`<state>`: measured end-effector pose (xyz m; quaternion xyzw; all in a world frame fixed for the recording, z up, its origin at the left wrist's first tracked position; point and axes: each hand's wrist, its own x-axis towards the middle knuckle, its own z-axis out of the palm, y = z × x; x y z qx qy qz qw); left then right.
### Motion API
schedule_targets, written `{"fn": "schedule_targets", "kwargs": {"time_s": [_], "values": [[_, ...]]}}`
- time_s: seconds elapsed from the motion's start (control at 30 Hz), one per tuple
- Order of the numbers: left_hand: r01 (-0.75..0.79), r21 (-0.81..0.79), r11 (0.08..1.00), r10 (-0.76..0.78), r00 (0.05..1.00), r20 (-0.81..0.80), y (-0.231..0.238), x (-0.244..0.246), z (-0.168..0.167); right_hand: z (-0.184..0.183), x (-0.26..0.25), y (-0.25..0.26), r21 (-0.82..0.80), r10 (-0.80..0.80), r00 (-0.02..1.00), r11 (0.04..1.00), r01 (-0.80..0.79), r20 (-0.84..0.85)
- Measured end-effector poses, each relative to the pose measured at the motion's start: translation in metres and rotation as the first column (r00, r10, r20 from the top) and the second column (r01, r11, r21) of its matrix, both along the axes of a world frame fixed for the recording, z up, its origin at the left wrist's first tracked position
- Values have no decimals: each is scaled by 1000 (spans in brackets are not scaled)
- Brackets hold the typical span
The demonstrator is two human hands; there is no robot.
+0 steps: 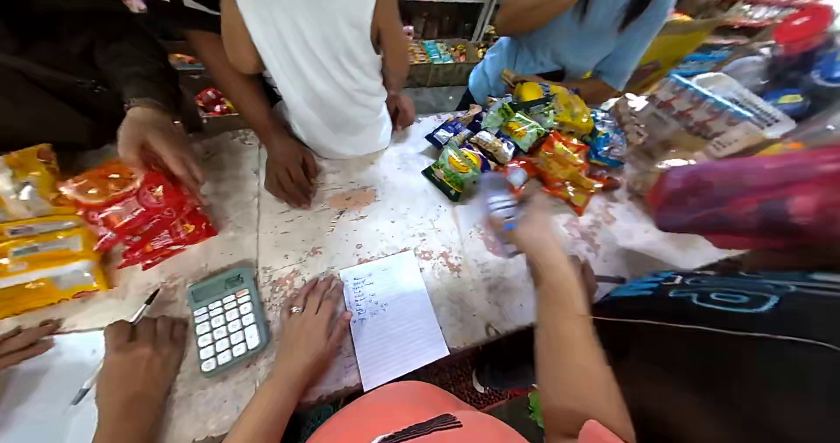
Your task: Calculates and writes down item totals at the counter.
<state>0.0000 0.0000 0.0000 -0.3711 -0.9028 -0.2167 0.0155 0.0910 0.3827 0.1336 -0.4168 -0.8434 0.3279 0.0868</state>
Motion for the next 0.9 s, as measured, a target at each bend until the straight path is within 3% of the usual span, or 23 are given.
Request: {"fn": "schedule_targets", "kwargs": {"time_s": [0.1, 0.23, 0.33, 0.43, 0.5, 0.57, 0.7, 0.8, 0.9], "values": [[12, 16, 1000, -12, 1000, 5, -2, -3, -2, -37, -11, -63, 45, 92, 982, 994, -101, 167], [24, 16, 1000, -24, 1000, 7, -5, -1, -1, -57, 13, -92, 103, 98, 942, 985, -137, 320], [30, 19, 999, -30, 1000, -2, -6, 0, -1, -60, 40, -91, 72, 105, 988, 991, -114, 112], [37, 38, 999, -35, 999, -31, -6, -1, -4, -81, 53, -79, 256, 225, 943, 953, -161, -244], [39, 42, 998, -38, 999, -33, -7, 0, -6, -85, 51, -74, 310, 302, 929, 923, -228, -215], [35, 36, 999, -33, 999, -35, -7, 0, -7, -78, 46, -74, 242, 303, 951, 929, -279, -67], [35, 36, 999, -33, 999, -31, -7, -1, -7, -79, 40, -70, 231, 277, 960, 937, -262, -33], [37, 32, 999, -37, 999, -14, -8, -2, -5, -80, 52, -70, 254, 323, 934, 926, -279, -152], [28, 25, 999, -28, 1000, -5, -8, -1, -3, -85, 75, -88, 446, 410, 861, 859, -252, -302]]}}
